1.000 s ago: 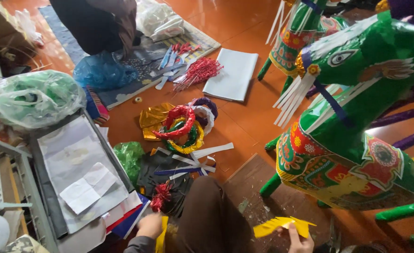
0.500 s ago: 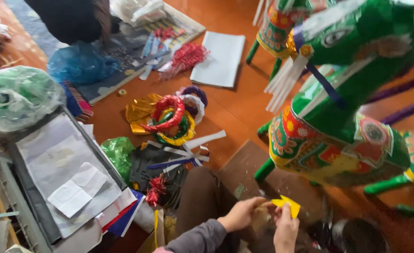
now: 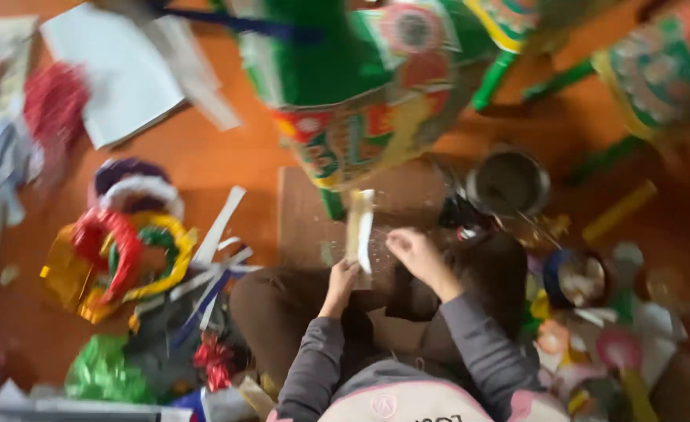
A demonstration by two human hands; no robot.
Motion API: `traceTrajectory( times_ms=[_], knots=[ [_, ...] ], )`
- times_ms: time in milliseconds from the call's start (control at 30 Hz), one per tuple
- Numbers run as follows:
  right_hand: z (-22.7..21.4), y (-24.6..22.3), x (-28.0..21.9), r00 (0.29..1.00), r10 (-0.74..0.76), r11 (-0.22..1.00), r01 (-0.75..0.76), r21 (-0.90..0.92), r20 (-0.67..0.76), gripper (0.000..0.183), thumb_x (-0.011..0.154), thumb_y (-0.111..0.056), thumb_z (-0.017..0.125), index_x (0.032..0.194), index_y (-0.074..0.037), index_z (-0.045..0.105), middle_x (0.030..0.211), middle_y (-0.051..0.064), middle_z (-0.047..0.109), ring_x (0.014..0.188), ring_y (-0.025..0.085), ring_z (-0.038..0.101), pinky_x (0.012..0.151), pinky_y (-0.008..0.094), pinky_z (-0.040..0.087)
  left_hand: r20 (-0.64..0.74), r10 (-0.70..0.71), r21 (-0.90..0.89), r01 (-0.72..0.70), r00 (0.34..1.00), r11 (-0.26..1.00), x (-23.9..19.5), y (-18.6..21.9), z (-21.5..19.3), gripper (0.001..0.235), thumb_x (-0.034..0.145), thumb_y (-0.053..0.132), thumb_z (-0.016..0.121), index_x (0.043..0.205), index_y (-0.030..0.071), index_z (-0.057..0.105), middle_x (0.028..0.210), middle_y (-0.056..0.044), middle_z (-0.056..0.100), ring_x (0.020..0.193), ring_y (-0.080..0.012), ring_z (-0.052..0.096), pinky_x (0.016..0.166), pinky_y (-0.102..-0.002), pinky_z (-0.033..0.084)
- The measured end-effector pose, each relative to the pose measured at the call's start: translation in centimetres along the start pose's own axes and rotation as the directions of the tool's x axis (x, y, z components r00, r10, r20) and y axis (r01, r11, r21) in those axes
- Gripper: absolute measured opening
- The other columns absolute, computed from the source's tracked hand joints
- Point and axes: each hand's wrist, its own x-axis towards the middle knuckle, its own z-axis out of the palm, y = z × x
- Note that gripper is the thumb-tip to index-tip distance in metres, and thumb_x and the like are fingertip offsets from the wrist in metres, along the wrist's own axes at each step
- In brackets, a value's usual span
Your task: Decorating paper horse figures with colorful paper cutouts and flowers
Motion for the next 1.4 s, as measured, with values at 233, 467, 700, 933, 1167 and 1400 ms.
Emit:
traceTrajectory(
  times_ms=[233,467,700,933,1167,1400],
  knots=[
    [-16.0,10.8,2.7,0.85,-0.024,0.382,-0.479,-0.79,-0.526,0.019,0.086,-0.029,0.065,0.09,-0.013,0.073,0.09,0.013,0.066,0.093,0.036,0.062,0.075,0.049,0.05,0.026,-0.115,-0.072,0.116,0.993,0.991,1.3,-1.1,1.1,0.038,0.09,0.024,0.061,0.113,-0.006,0.066,0.085,-0.015,0.069,0.08,-0.0193,0.062,0.074,-0.04,0.053],
    [-17.0,6.5,-0.6,0.833,0.322,0.656,-0.539,-0.529,-0.45,0.039,0.096,-0.014,0.047,0.131,-0.024,0.062,0.116,0.022,0.064,0.106,0.04,0.065,0.081,0.051,0.054,-0.063,-0.045,0.072,0.05,0.997,0.996,1.8,-1.4,1.1,0.03,0.092,0.028,0.061,0.094,-0.003,0.065,0.076,-0.022,0.068,0.072,-0.0224,0.064,0.065,-0.039,0.05],
    [-4.4,7.5,1.8,0.739,0.517,0.796,-0.231,0.559,-0.431,0.041,0.097,-0.012,0.05,0.135,0.004,0.047,0.081,0.02,0.064,0.047,0.017,0.057,0.031,0.022,0.045,-0.008,-0.102,-0.02,0.102,0.995,0.995,0.4,0.5,1.8,0.034,0.08,0.027,0.079,0.101,0.003,0.068,0.084,-0.011,0.067,0.079,-0.0207,0.062,0.074,-0.04,0.051],
    [-4.0,9.4,4.6,0.664,0.734,0.297,-0.121,0.947,-0.145,0.009,0.088,-0.017,0.069,0.091,-0.009,0.066,0.06,-0.002,0.051,0.048,0.01,0.051,0.036,0.013,0.03,-0.02,-0.102,-0.106,0.099,0.995,0.989,2.7,-3.2,2.1,0.04,0.071,0.009,0.079,0.108,0.001,0.068,0.089,-0.016,0.07,0.081,-0.0245,0.067,0.074,-0.037,0.053],
    [-0.2,1.4,-3.7,0.842,0.525,0.703,-0.348,0.62,-0.123,0.024,0.103,-0.02,0.042,0.122,-0.015,0.057,0.064,0.01,0.055,0.042,0.01,0.048,0.027,0.013,0.026,-0.029,-0.059,0.012,0.06,0.998,0.998,3.2,-3.4,2.3,0.039,0.069,0.009,0.079,0.105,0.002,0.069,0.086,-0.017,0.071,0.081,-0.0295,0.069,0.075,-0.04,0.053],
    [3.4,5.3,-4.4,0.916,0.395,0.864,-0.342,-0.369,0.075,0.042,0.1,-0.02,0.045,0.139,-0.034,0.055,0.122,0.014,0.067,0.114,0.029,0.064,0.095,0.04,0.053,-0.057,-0.111,0.105,0.117,0.992,0.988,3.2,-3.5,2.0,0.032,0.07,0.017,0.078,0.101,0.009,0.072,0.079,-0.008,0.072,0.074,-0.0227,0.07,0.068,-0.035,0.055]
  ],
)
